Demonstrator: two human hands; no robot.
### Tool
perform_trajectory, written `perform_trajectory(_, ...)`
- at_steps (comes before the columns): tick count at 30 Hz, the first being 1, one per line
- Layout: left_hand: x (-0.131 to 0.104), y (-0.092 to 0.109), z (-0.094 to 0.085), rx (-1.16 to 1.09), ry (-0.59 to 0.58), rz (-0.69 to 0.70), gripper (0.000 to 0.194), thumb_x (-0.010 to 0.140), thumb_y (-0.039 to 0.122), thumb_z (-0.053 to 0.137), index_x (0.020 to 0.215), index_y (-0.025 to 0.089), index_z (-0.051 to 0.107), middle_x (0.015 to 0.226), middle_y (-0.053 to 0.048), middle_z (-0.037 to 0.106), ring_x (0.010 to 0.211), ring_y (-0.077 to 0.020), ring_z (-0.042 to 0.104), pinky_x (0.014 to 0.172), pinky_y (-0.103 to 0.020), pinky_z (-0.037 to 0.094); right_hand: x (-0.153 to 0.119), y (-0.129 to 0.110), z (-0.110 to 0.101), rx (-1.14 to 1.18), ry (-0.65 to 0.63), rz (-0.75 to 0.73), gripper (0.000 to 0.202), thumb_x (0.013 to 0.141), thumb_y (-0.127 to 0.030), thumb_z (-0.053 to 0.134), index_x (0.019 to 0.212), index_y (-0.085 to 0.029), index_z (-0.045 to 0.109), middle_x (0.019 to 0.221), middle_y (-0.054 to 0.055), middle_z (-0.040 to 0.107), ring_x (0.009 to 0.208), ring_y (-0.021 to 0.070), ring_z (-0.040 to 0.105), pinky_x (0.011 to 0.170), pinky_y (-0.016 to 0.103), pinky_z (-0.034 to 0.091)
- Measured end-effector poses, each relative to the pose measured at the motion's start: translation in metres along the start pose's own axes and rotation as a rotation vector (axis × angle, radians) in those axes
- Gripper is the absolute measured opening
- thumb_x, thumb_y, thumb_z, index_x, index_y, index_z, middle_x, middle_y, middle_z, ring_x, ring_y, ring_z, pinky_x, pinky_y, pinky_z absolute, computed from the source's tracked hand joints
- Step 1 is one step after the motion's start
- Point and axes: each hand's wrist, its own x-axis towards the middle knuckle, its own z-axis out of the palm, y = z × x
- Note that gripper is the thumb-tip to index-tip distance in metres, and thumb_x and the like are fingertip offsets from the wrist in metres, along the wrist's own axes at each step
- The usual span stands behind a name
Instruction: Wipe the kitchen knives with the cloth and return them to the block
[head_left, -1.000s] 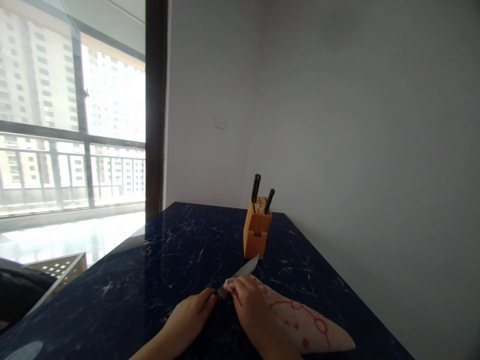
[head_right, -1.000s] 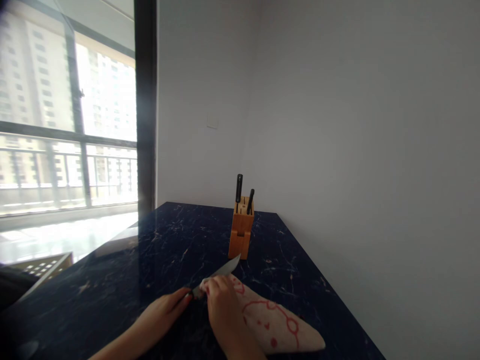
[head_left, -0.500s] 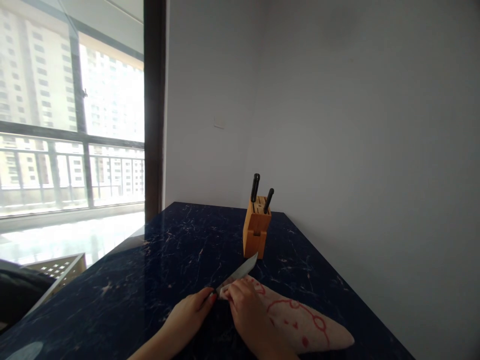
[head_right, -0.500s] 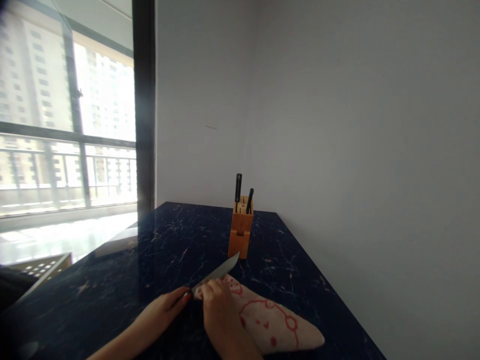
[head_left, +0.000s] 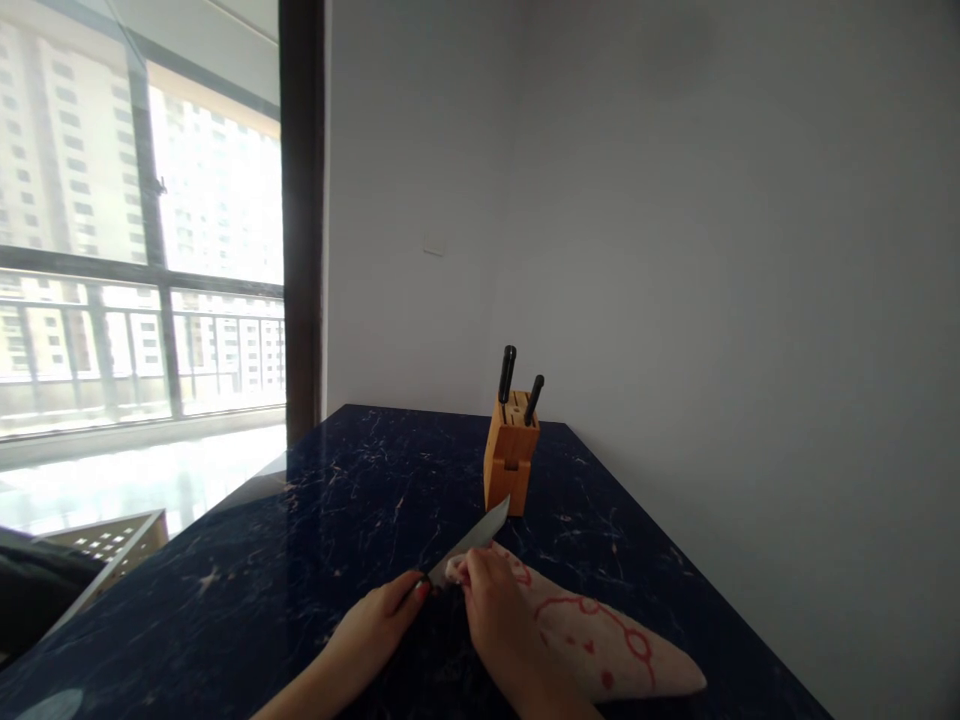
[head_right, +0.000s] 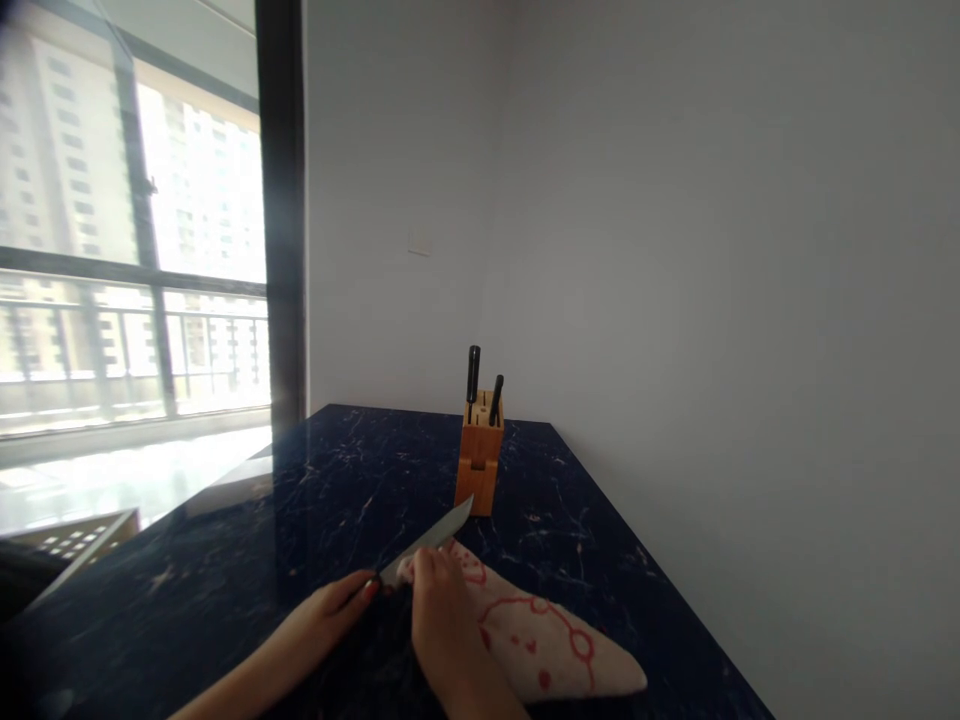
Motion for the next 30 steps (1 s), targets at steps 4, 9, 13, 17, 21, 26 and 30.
perform_trajectory(4,-0.001,0.001,0.000,0.006,-0.005,-0.010,0.035,0.086,0.043,0.031,0.089,0.024,0.060,0.082,0.001,0.067,0.076,-0.0157,0.061,0.066,-0.020,0.040,0.003,0.002,-0.005,-0.024,0.027,0.078,0.023,0.076,0.001,0.040,0.079,-0.018,0.053,0.085,0.004,0.058,0.088,0.0177,0.051,0.078,0.028,0.038)
perform_trajectory(9,-0.001,0.003,-0.001,0.027,0.000,-0.001,0.035,0.087,0.042,0.031,0.088,0.023,0.060,0.083,0.000,0.068,0.078,-0.0158,0.061,0.070,-0.020,0.040,-0.001,-0.002,-0.001,0.004,-0.034,-0.049,0.026,0.076,0.000,0.039,0.082,-0.019,0.056,0.087,0.003,0.058,0.086,0.0160,0.051,0.078,0.027,0.038)
perform_trajectory(13,-0.002,0.004,-0.002,0.021,-0.003,0.003,0.036,0.087,0.042,0.029,0.090,0.023,0.060,0.083,0.000,0.068,0.077,-0.0155,0.061,0.068,-0.020,0.041,0.003,0.000,-0.005,-0.015,0.043,0.012,0.025,0.077,0.000,0.039,0.078,-0.019,0.056,0.085,0.003,0.058,0.085,0.0166,0.052,0.077,0.028,0.038)
perform_trajectory(17,-0.004,0.006,-0.001,0.071,0.001,-0.001,0.034,0.088,0.041,0.029,0.088,0.023,0.059,0.081,0.000,0.067,0.076,-0.0163,0.062,0.066,-0.020,0.040,0.004,0.001,-0.008,-0.026,0.043,-0.001,0.025,0.077,0.000,0.040,0.078,-0.019,0.056,0.082,0.003,0.058,0.082,0.0164,0.052,0.076,0.028,0.038)
perform_trajectory(21,-0.006,0.009,0.000,0.139,-0.008,0.025,0.034,0.088,0.040,0.028,0.090,0.024,0.058,0.083,-0.002,0.068,0.079,-0.0178,0.063,0.067,-0.022,0.040,0.002,-0.003,-0.003,-0.048,-0.005,-0.090,0.026,0.078,0.000,0.042,0.083,-0.020,0.057,0.085,0.002,0.058,0.082,0.0163,0.051,0.077,0.029,0.037)
perform_trajectory(26,-0.008,0.011,-0.001,0.178,-0.012,0.042,0.035,0.089,0.040,0.027,0.096,0.024,0.058,0.083,-0.002,0.068,0.080,-0.0179,0.063,0.068,-0.022,0.040,0.006,0.004,-0.007,-0.084,0.097,0.032,0.020,0.080,-0.004,0.045,0.084,-0.019,0.057,0.083,0.002,0.057,0.082,0.0161,0.050,0.075,0.028,0.037)
perform_trajectory(30,-0.009,0.011,0.000,0.188,-0.006,0.054,0.036,0.089,0.040,0.027,0.097,0.023,0.057,0.084,-0.003,0.068,0.080,-0.0182,0.063,0.068,-0.022,0.040,0.005,0.003,-0.008,-0.072,0.079,-0.030,0.019,0.081,-0.005,0.043,0.081,-0.019,0.056,0.082,0.001,0.056,0.081,0.0150,0.051,0.074,0.027,0.037)
